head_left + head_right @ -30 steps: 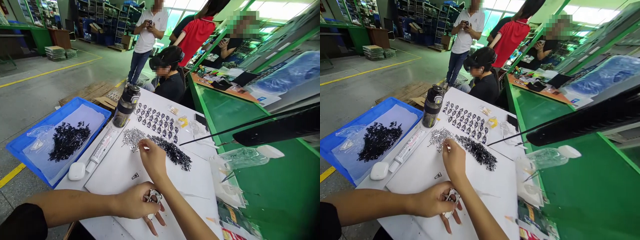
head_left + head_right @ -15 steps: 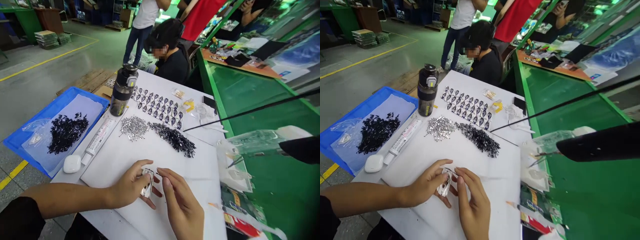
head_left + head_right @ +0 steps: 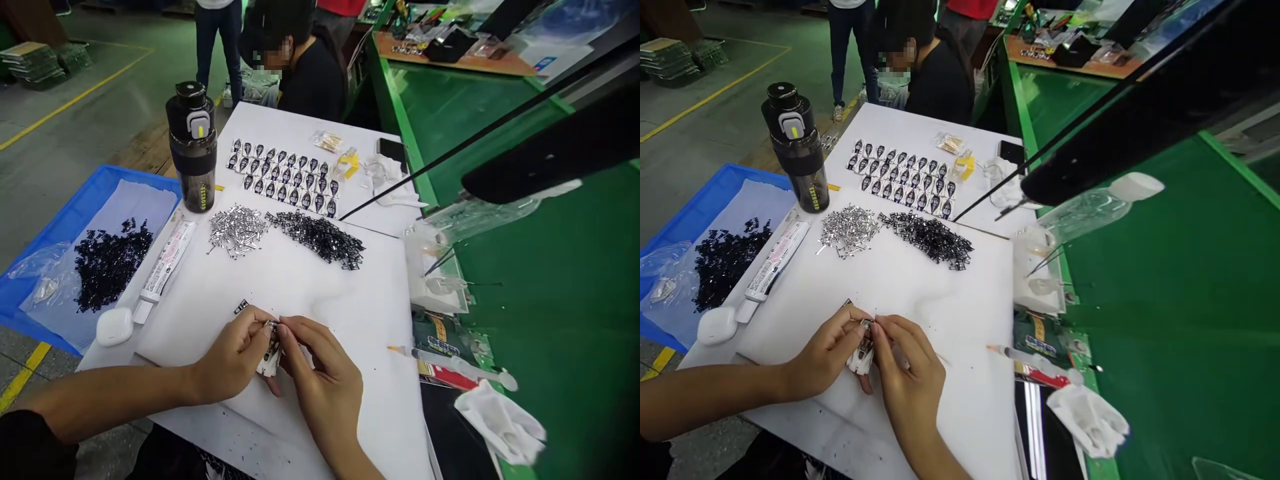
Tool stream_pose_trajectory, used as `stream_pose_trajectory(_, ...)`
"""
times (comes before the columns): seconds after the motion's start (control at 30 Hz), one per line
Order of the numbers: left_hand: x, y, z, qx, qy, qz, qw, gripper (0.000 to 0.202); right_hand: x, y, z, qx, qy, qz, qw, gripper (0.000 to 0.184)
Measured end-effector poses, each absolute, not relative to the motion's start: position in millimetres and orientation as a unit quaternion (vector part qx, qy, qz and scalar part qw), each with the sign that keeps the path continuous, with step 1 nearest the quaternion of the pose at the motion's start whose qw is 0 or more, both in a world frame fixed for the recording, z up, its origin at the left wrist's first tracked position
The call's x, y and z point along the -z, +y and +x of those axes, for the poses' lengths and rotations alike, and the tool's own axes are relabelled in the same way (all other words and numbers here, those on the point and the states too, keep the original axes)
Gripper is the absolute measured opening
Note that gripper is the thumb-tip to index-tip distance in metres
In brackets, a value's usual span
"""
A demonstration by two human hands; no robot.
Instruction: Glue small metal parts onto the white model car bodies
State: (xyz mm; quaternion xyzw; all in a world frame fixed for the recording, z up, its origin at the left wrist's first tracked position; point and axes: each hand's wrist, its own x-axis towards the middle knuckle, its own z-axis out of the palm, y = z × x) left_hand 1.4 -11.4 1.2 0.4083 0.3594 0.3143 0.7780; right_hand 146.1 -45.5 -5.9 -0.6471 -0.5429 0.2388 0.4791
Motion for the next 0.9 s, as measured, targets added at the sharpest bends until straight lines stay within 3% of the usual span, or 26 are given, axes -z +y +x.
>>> stream_pose_trajectory(0.13,-0.7,-14.0,0.6,-0.309,0.391,0.427,0.754,0.038,0.6,-44.8,142.5,-0.192,-0.579,-0.639,0.469,0.012)
stream_pose_trajectory(0.3,-2.0,-18.8,0.3,-0.316,0.395,0.448,0.737,0.037,-4.4,-50.5,137.0,-0.418,-0.473,-0.622,0.464,0.021)
stream_pose_trajectory(0.37,-2.4,-20.0,-0.2,-0.315,0.396,0.455,0.733,0.037,-8.6,-51.2,142.2,-0.436,-0.472,-0.607,0.467,0.023)
stream_pose_trajectory(0.43,-1.7,-20.2,-0.9,-0.319,0.399,0.45,0.733,0.038,-13.1,-48.4,154.4,-0.331,-0.537,-0.611,0.479,0.019)
stream_pose_trajectory(0.5,-0.3,-19.5,-1.3,-0.318,0.397,0.438,0.741,0.039,-15.1,-41.8,170.8,-0.144,-0.594,-0.64,0.465,0.017)
stream_pose_trajectory(0.6,1.8,-18.0,-1.2,-0.306,0.389,0.436,0.752,0.045,-8.9,-29.2,190.8,0.051,-0.614,-0.725,0.308,0.032)
stream_pose_trajectory(0.67,2.4,-17.0,-0.8,-0.307,0.387,0.44,0.75,0.048,0.1,-22.8,196.1,0.054,-0.611,-0.768,0.184,0.041)
stream_pose_trajectory(0.73,2.0,-16.2,-0.4,-0.315,0.387,0.44,0.747,0.049,8.9,-19.3,196.4,0.022,-0.595,-0.794,0.124,0.044)
stream_pose_trajectory(0.9,-1.7,-14.8,0.2,-0.316,0.388,0.439,0.746,0.051,14.1,-18.5,196.7,-0.021,-0.524,-0.831,0.184,0.042)
